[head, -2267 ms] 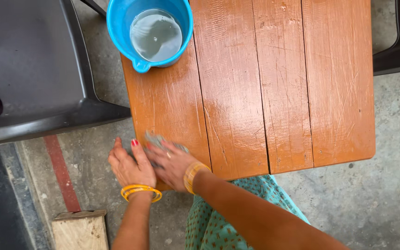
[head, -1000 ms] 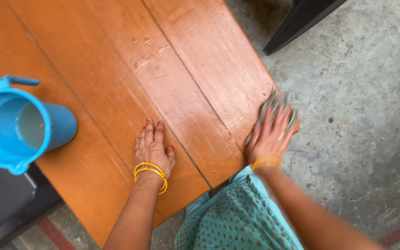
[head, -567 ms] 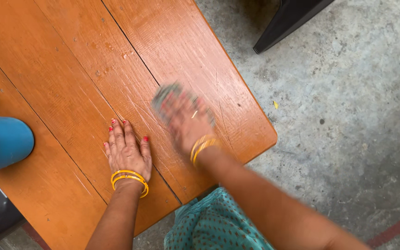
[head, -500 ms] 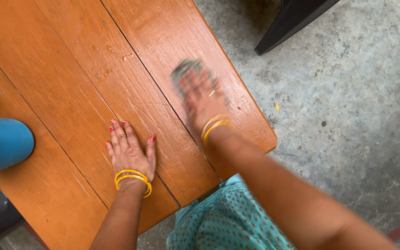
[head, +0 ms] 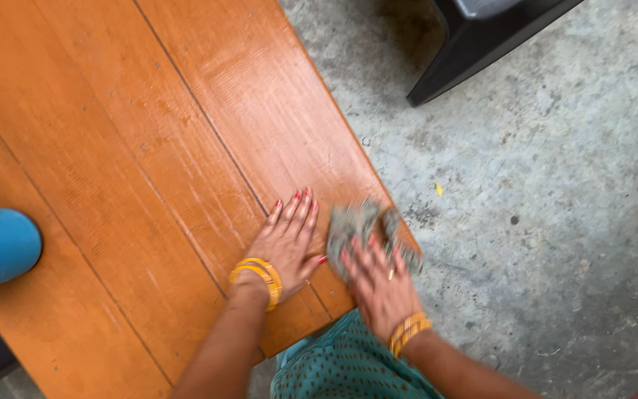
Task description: The person wipes a wooden table with a wet cloth, repeatedly dipping the cloth into a blue pitcher of water and wringing it out. The person cleans the entire surface of the table, moving the pitcher as needed to reach different areas.
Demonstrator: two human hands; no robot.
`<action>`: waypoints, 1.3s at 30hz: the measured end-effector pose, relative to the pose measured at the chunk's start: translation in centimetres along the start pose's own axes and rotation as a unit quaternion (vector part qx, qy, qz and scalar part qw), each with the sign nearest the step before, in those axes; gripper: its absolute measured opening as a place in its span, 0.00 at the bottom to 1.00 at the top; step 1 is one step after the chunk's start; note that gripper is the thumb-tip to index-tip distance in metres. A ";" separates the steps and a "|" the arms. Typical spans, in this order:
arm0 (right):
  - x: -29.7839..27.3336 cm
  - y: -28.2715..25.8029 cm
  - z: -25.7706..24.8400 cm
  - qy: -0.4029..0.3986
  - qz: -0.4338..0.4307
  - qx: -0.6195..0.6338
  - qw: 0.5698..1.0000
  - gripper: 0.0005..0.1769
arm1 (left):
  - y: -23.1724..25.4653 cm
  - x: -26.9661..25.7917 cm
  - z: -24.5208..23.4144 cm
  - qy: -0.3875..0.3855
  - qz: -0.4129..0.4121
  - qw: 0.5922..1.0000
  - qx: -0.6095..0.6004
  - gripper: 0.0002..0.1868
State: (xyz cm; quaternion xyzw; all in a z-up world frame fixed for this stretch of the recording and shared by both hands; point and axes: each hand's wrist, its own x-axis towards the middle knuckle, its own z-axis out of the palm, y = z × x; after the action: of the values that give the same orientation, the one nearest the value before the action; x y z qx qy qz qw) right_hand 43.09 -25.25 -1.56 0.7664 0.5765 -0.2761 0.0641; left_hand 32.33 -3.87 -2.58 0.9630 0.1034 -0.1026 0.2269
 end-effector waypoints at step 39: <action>33.0 -0.9 -14.3 0.190 -0.215 0.016 0.958 0.48 | -17.0 2.0 -2.5 0.208 -0.456 0.863 -0.059 0.36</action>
State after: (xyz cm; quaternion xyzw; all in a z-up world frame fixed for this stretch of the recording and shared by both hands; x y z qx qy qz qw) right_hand 53.25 9.00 -5.80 0.6637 0.7247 -0.1420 -0.1194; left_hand 30.45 12.45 -7.97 0.7921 0.5817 0.0140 0.1845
